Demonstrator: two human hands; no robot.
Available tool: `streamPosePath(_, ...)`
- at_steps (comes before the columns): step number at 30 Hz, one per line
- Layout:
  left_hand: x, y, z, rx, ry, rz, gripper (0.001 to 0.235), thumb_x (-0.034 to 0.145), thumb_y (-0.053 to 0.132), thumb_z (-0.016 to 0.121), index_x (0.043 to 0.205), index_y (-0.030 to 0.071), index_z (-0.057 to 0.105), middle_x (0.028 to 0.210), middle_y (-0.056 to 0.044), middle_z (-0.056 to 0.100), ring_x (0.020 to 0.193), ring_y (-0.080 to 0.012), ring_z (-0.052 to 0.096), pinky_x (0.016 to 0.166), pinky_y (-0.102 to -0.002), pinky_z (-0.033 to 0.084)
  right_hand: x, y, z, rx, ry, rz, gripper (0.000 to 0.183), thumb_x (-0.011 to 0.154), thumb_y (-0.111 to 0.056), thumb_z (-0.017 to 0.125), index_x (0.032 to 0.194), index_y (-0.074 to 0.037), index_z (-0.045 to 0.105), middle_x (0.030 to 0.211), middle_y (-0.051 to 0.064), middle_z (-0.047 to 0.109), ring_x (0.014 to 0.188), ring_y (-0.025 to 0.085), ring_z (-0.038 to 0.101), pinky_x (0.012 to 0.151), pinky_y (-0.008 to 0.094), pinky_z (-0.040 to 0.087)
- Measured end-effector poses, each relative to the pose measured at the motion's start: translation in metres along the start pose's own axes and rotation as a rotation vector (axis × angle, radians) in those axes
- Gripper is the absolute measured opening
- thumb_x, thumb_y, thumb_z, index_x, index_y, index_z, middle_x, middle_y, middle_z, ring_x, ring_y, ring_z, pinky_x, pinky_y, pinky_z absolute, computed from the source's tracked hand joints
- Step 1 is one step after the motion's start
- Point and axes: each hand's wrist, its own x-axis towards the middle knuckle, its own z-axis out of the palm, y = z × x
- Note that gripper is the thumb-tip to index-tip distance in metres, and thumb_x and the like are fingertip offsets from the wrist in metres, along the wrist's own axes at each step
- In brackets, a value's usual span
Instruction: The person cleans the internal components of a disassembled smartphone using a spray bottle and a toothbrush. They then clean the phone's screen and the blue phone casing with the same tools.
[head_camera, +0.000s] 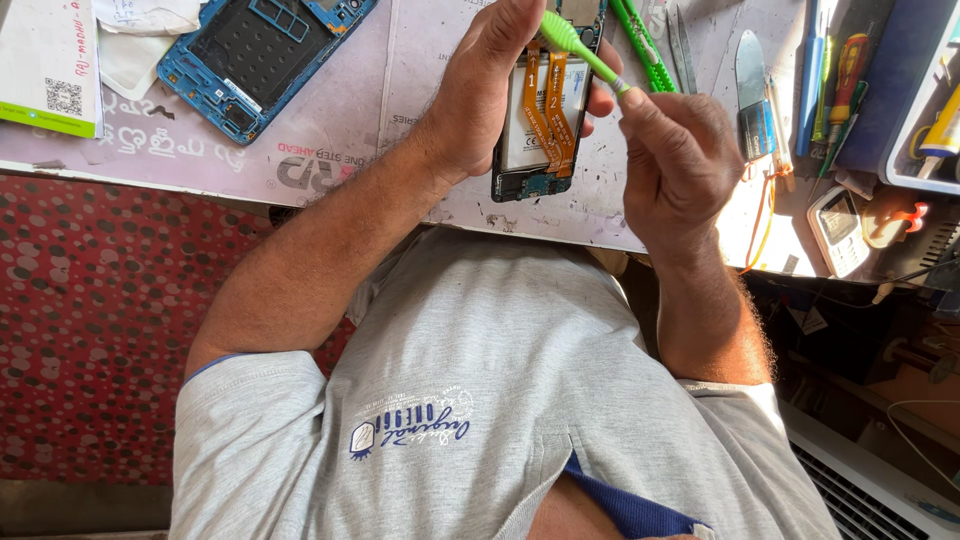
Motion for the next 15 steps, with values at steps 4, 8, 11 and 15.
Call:
streamPosePath(4,-0.0016,0.0024,0.0005,0.019,-0.005,0.002,0.078,0.103,0.070,0.047,0.123,-0.002,0.066,0.101,-0.018,0.075,0.092,-0.0233,0.079,0.081,-0.039,0.071,0.0059,-0.0005,-0.0033,0.001,-0.022,-0.017,0.025,0.110,-0.003,0.078,0.132,-0.011,0.070,0.098,0.008,0.069,0.088,0.019,0.066,0.067,0.032,0.052)
streamPosePath(8,-0.0014,0.0026,0.0002,-0.009,0.037,-0.013,0.076,0.100,0.070,0.049,0.122,-0.001,0.063,0.104,-0.017,0.074,0.095,-0.0242,0.080,0.082,-0.041,0.073,0.0100,0.0016,0.0016,0.001,0.004,-0.025,0.026,0.107,-0.002,0.077,0.130,-0.011,0.071,0.097,0.008,0.071,0.087,0.018,0.067,0.070,0.032,0.054)
streamPosePath(11,-0.0022,0.0034,-0.0001,0.013,0.017,-0.006,0.077,0.100,0.071,0.049,0.122,-0.002,0.064,0.102,-0.018,0.074,0.095,-0.0240,0.080,0.082,-0.041,0.073,0.0088,0.0014,0.0035,0.033,-0.012,-0.004,0.027,0.108,-0.001,0.077,0.132,-0.011,0.069,0.099,0.009,0.071,0.089,0.018,0.069,0.068,0.029,0.056)
streamPosePath(15,-0.0036,0.0041,0.0005,0.053,0.026,-0.009,0.083,0.097,0.076,0.051,0.118,-0.003,0.064,0.102,-0.019,0.074,0.094,-0.0236,0.080,0.080,-0.040,0.073,0.0063,0.0005,0.0033,0.044,-0.029,0.032,0.031,0.108,0.000,0.076,0.135,-0.012,0.067,0.101,0.009,0.072,0.090,0.018,0.071,0.068,0.030,0.057)
